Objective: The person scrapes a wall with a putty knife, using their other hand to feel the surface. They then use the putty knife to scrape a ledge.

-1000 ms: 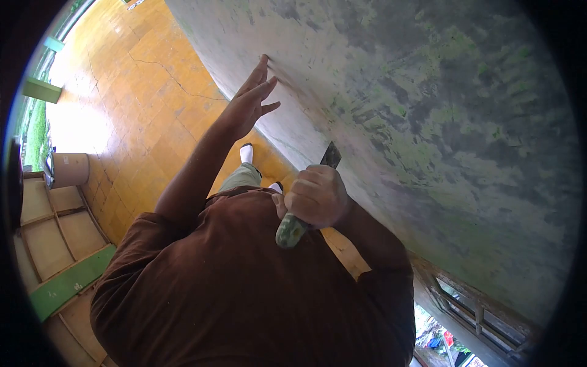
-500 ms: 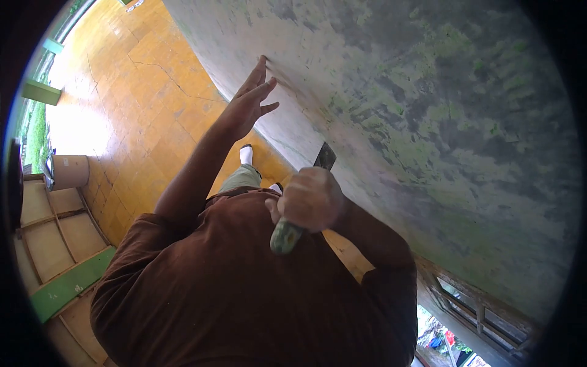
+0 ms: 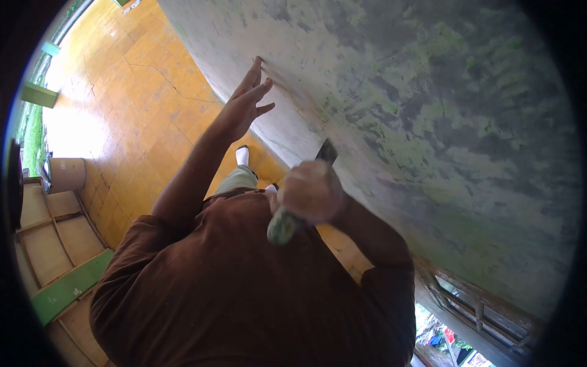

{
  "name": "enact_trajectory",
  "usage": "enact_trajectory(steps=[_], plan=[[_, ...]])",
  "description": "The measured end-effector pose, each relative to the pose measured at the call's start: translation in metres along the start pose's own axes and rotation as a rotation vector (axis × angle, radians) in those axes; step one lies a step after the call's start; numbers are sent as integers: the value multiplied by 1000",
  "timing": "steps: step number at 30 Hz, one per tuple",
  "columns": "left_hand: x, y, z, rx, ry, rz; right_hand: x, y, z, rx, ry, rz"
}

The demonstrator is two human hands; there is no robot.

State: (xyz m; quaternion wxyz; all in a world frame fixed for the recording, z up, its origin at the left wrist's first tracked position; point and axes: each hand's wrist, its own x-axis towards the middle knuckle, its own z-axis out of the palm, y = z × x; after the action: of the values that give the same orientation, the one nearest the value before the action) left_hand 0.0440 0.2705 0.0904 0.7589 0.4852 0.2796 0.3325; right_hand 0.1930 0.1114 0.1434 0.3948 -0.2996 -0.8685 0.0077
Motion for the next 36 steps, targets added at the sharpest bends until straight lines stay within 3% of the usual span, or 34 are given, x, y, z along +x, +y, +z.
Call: enact_trajectory(steps=[3,4,5,7,9,11,12,15,21,25,27,28,31,35,36], plan=[[-1,1,2,0,13,2,4,-4,0,-59,51,-33],[-1,0,2,0,8,-1,-8,16,-1,92,-165,32],[-1,-1,1,-10,2,-7,-17,17,1,89,-165,36],[0,-1,0,-18,6,-3,-2,10,1,23,84,66],[-1,1,0,12,10,-4,6,0,-3,52,58,28],[-2,1,1,-1,10,-1,0,-1,-8,-69,-156,11],[-2,1,3,-16,5,3,-1,18,-6,71,-61,-7],[-1,-1,0,-28,-4,-9,2,11,-2,57,54,81],[-2,1,3,-20,14,-13,-4,13,-4,-125,-40,6],[-2,4,0,-35,1,-2,13,2,-3,67,112,24],[-2,2,2,-12,5,3,12,1,-8,-74,-70,25],[-3,1,2,-13,3,-2,7,15,-5,7,-23,111],[-3,2,3,-25,5,-6,5,7,2,38,113,97],[-2,3,2,-1,10,-3,5,11,-1,-70,44,22],[-2,3,4,-4,13,-4,5,24,-1,133,134,121]])
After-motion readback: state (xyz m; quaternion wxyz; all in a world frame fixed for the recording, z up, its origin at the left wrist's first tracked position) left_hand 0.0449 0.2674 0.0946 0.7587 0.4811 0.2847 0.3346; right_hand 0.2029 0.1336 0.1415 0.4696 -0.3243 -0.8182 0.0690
